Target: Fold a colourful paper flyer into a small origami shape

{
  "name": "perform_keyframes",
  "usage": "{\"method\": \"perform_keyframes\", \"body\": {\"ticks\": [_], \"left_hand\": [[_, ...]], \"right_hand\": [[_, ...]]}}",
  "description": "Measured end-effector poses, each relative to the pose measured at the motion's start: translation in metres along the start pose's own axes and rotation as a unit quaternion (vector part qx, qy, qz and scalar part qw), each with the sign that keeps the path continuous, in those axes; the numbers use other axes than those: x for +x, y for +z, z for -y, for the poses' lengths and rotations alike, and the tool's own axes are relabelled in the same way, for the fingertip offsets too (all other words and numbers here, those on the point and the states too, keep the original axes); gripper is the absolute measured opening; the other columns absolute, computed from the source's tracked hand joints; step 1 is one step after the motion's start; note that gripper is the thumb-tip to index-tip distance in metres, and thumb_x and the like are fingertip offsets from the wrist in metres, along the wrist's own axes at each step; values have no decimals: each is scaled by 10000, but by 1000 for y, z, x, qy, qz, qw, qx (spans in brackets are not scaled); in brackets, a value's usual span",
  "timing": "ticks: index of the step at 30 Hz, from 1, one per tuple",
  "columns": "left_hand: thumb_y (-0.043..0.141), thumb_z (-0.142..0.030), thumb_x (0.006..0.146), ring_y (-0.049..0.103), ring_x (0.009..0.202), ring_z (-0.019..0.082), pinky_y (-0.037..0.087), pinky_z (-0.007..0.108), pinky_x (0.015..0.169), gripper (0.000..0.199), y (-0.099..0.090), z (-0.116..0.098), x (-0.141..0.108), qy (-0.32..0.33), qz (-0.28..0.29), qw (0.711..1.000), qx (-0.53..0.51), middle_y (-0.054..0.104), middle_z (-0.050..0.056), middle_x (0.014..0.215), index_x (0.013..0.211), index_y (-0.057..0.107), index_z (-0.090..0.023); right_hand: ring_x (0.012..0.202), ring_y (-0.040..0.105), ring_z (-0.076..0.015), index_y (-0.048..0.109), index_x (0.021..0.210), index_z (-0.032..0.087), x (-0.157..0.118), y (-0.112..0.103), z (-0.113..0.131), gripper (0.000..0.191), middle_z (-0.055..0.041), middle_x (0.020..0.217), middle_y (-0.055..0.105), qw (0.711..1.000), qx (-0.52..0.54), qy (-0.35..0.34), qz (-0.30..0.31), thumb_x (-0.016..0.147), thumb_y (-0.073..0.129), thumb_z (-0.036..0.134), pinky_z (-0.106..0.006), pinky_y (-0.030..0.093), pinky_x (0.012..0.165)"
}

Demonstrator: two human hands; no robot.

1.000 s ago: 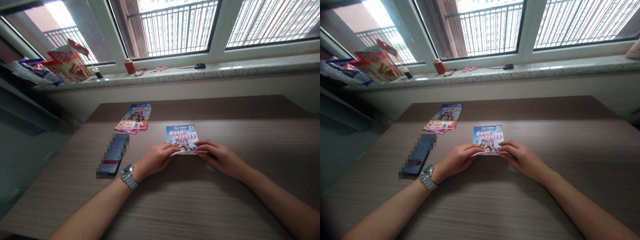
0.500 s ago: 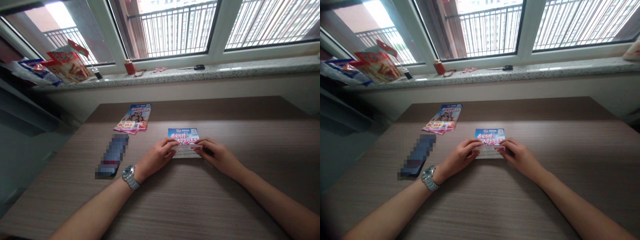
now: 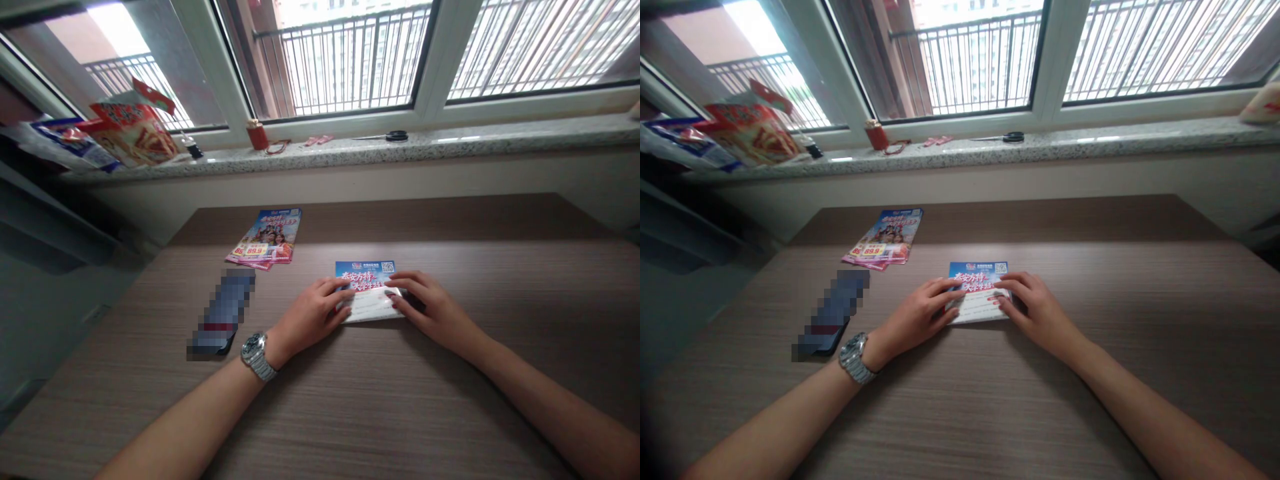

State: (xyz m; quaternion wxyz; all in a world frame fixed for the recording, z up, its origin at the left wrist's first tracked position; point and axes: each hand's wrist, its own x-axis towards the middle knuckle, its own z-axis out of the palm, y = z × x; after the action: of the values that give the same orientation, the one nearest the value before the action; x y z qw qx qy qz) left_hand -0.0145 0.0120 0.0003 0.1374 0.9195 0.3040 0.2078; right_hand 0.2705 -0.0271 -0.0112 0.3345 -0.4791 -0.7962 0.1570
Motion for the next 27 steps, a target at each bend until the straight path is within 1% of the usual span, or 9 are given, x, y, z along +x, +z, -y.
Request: {"method": "perform_keyframes", "body": {"ticks": [4, 7, 9, 11, 14, 16, 19, 22, 27], "left_hand": [[607, -276, 989, 569, 1220, 253, 517, 461, 1060, 314, -2, -3, 1, 0, 1, 1000, 6, 608, 94, 1364, 1298, 629, -227], [626, -291, 980, 572, 1175, 244, 529, 443, 1031, 303, -3, -4, 1, 3, 4, 1000, 9, 621, 83, 1332, 1276, 641, -227], [633, -308, 977, 575, 1142, 241, 535, 439, 1011, 304, -3, -4, 1, 6, 5, 1000, 12, 626, 79, 1320, 1269, 643, -225], [632, -323, 978, 579, 1121, 237, 537, 434, 997, 304, -3, -3, 2, 6, 6, 1000, 12, 629, 76, 1307, 1266, 644, -226], [629, -332, 980, 587, 1124, 236, 536, 429, 998, 316, -3, -2, 3, -4, 8, 1000, 9, 630, 81, 1286, 1278, 635, -229], [638, -339, 973, 589, 1156, 245, 527, 440, 1024, 353, -2, 0, 3, -17, 7, 1000, 14, 617, 95, 1311, 1305, 617, -223], [651, -376, 959, 530, 1306, 288, 457, 493, 1129, 475, 0, 3, 2, -38, 5, 999, 35, 536, 125, 1456, 1390, 551, -205], [630, -428, 964, 429, 1433, 316, 376, 529, 1198, 577, 3, 6, 0, -52, 11, 997, 49, 448, 148, 1552, 1466, 475, -190], [595, -445, 982, 407, 1459, 304, 351, 522, 1217, 577, 2, 6, -1, -57, 20, 997, 44, 436, 146, 1569, 1482, 458, -193]], "right_hand": [[1137, 615, -267, 695, 1115, 247, 0, -1, 1, 197, -108, 1197, 663, 1000, 13, 9, 2, 1010, 547, 325, -477, 500, 998], [1123, 618, -279, 709, 1076, 248, 1, -2, 0, 179, -104, 1185, 679, 1000, -10, 11, -6, 993, 574, 330, -490, 500, 985], [1127, 612, -297, 701, 1128, 254, 1, -1, -2, 201, -110, 1202, 682, 999, -35, 10, -13, 965, 617, 334, -511, 501, 980], [1151, 601, -316, 675, 1212, 264, 1, 0, -4, 290, -116, 1248, 676, 998, -58, 9, -18, 932, 659, 338, -538, 499, 990], [1268, 552, -337, 619, 1322, 276, 0, 2, -7, 408, -118, 1377, 628, 997, -77, 4, -10, 921, 662, 341, -579, 464, 1059], [1373, 486, -343, 581, 1378, 265, 0, 4, -9, 452, -126, 1467, 572, 997, -80, 2, 0, 937, 634, 349, -591, 422, 1116], [1446, 425, -339, 542, 1426, 243, -1, 7, -11, 484, -143, 1520, 529, 997, -80, 7, 16, 959, 594, 362, -603, 361, 1170], [1425, 464, -323, 548, 1413, 229, -2, 7, -12, 465, -146, 1506, 546, 996, -82, 12, 32, 969, 577, 361, -608, 336, 1186], [1397, 500, -316, 589, 1356, 240, -3, 7, -11, 399, -138, 1499, 553, 996, -87, 13, 30, 970, 574, 344, -618, 335, 1183]]}}
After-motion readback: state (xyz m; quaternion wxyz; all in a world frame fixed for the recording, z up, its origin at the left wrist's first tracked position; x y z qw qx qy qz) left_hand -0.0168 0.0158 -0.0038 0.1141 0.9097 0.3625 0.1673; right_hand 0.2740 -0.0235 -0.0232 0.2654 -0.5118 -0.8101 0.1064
